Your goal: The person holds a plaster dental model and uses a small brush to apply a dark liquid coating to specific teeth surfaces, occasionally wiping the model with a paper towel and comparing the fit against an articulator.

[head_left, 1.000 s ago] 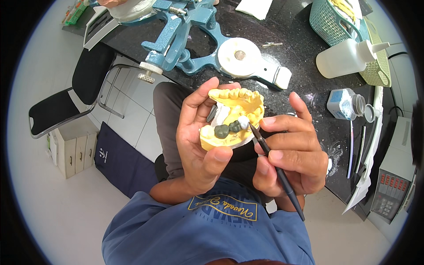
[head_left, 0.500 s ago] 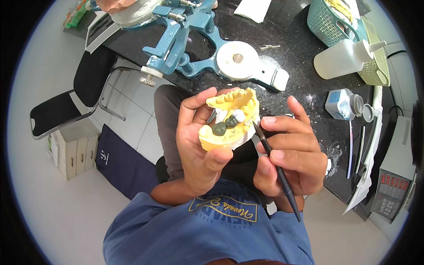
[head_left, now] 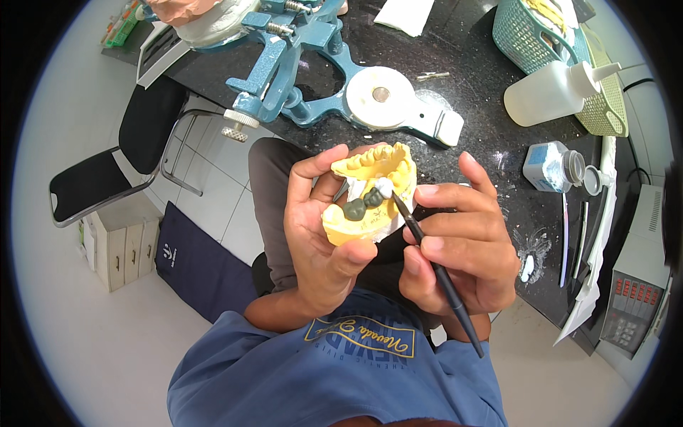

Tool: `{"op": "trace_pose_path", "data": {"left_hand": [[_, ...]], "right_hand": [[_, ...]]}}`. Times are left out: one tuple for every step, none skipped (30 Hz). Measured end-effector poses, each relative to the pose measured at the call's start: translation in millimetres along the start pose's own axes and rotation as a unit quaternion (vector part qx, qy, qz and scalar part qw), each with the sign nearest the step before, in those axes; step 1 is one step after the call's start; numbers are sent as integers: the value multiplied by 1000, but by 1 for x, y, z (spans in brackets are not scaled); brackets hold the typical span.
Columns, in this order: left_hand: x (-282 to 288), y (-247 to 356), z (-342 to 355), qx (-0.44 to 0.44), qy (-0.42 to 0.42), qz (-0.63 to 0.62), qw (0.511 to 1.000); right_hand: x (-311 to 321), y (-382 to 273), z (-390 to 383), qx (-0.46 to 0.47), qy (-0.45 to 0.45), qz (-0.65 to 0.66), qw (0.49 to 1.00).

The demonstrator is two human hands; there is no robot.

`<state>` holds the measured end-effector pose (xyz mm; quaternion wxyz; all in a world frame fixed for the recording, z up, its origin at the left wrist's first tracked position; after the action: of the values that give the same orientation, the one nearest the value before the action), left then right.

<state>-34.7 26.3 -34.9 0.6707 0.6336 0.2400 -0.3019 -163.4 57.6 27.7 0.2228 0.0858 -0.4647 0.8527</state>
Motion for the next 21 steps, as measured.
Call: {"op": "trace_pose_path", "data": {"left_hand": [[0,0,0,-1,-2,0,1000],[0,0,0,-1,-2,0,1000],[0,0,0,0,-3,0,1000],[0,0,0,1,-3,0,1000],[0,0,0,1,-3,0,1000],[0,0,-1,0,-4,-1,1000],[0,0,-1,-1,-5,-2,1000],[0,0,-1,-1,-5,-2,1000],[0,0,-1,-1,-6,-3,1000],[0,0,-1,-1,-7,-5,1000],[-1,0,0,-1,-7,-5,1000],[-2,1,0,1,-3,44,999],[-2,3,0,1,1,93,996],[-2,4,1,-1,2,93,996],[-2,5,0,9,0,91,996],[-3,5,1,20,-4,89,996],[-4,7,1,18,-4,88,996],[-5,6,1,36,-9,81,996],[-6,6,0,52,-12,76,996],[-6,6,1,54,-9,73,996],[-5,7,1,50,-8,72,996]], "right_hand": [[-1,0,0,0,0,0,1000],[0,1,-1,-6,31,27,999],[2,2,-2,-13,62,53,997],[2,2,-1,-13,62,53,997],[1,2,-1,-11,60,53,997],[1,2,-1,-10,58,52,997],[1,2,0,-10,58,52,997],[1,1,0,-10,56,47,997],[0,1,0,-10,54,41,998],[2,1,0,-10,54,41,998],[4,1,-2,-10,51,45,998],[6,0,-3,-9,47,48,998],[8,0,-5,-7,45,49,998],[10,1,-9,0,62,71,996],[10,2,-10,5,67,79,995],[11,2,-11,11,74,84,994],[11,2,-11,16,81,88,993],[12,0,-9,2,63,76,995],[11,-2,-8,-2,51,67,996],[9,-3,-8,-7,39,59,997],[8,-4,-8,-11,27,50,998]]}}
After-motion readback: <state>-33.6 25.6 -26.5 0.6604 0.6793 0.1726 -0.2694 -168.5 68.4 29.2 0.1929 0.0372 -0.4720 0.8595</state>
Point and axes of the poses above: each hand's wrist, its own z-axis towards the middle knuckle, its own x-axis out of the back of the hand, y = z × x, the point moved 5 cm from there along z, towards the middle knuckle, and after that the axes turned 10 degrees about -x, right-handed, at the moved point
